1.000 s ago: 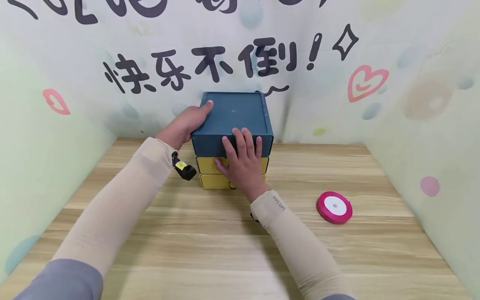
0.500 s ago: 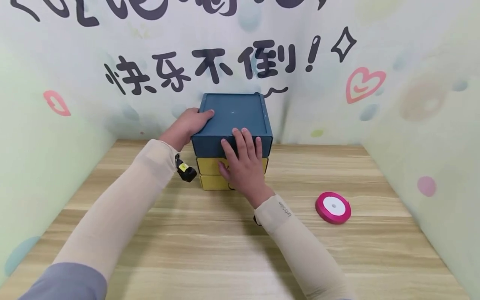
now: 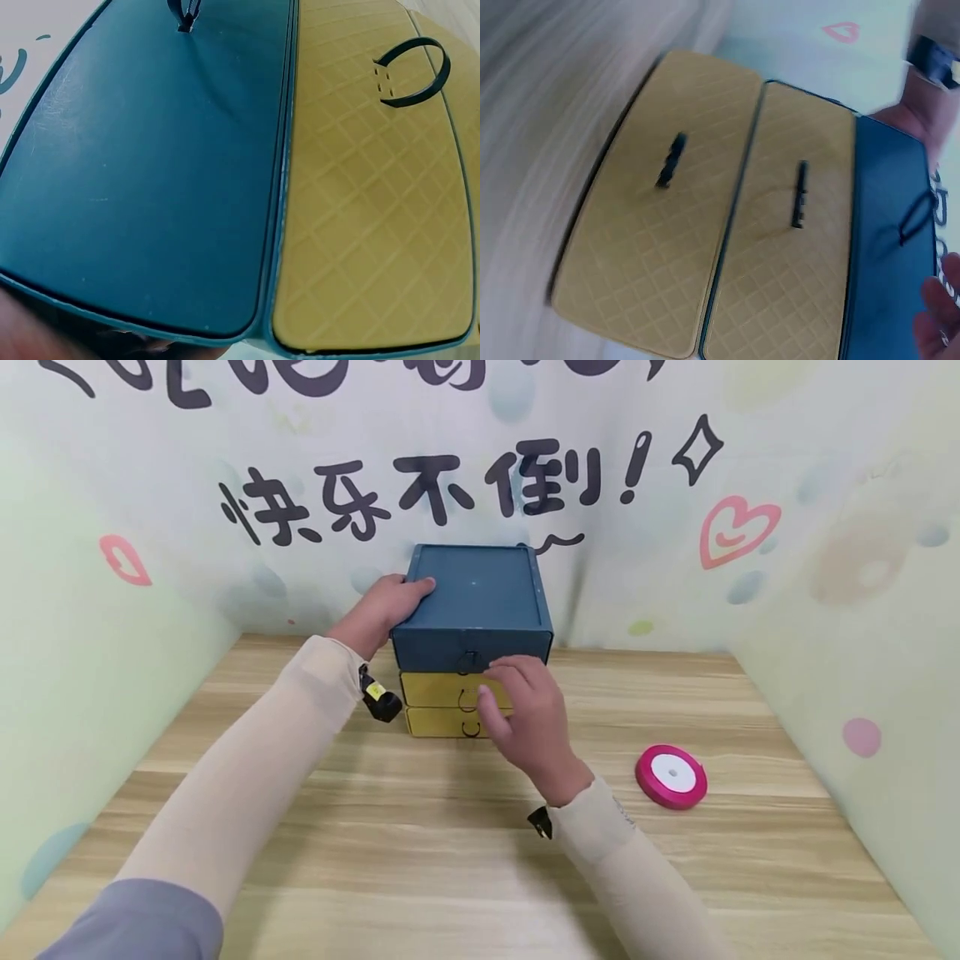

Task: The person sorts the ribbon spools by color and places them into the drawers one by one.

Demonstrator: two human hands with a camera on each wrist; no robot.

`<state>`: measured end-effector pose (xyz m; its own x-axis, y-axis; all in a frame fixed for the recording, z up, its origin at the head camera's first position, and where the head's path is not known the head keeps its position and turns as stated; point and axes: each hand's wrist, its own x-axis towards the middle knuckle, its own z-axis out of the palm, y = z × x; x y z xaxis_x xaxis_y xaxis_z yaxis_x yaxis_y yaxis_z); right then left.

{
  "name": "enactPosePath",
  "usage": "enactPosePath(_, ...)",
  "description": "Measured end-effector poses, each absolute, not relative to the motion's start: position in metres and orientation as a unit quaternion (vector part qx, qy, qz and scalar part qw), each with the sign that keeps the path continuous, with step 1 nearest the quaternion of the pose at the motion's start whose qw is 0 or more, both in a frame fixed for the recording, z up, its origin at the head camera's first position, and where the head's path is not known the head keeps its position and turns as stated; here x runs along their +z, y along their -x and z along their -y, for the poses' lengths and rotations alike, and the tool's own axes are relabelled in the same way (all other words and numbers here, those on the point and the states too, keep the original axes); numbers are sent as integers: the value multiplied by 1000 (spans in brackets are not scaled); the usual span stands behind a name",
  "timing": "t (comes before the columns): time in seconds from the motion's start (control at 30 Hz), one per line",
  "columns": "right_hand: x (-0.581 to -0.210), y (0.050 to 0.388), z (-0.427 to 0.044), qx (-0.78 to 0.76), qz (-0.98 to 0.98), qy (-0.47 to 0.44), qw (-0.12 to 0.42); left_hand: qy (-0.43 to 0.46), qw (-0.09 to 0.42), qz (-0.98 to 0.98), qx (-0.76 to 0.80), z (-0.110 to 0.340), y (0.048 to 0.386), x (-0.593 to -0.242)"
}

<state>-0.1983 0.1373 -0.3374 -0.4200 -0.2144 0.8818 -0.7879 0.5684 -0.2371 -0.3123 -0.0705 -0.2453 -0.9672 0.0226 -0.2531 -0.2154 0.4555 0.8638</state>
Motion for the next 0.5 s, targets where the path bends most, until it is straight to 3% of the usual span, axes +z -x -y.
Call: enactPosePath(0.5, -344, 184, -159, 547, 822, -97, 126, 17, 104, -834, 542, 71, 313, -244)
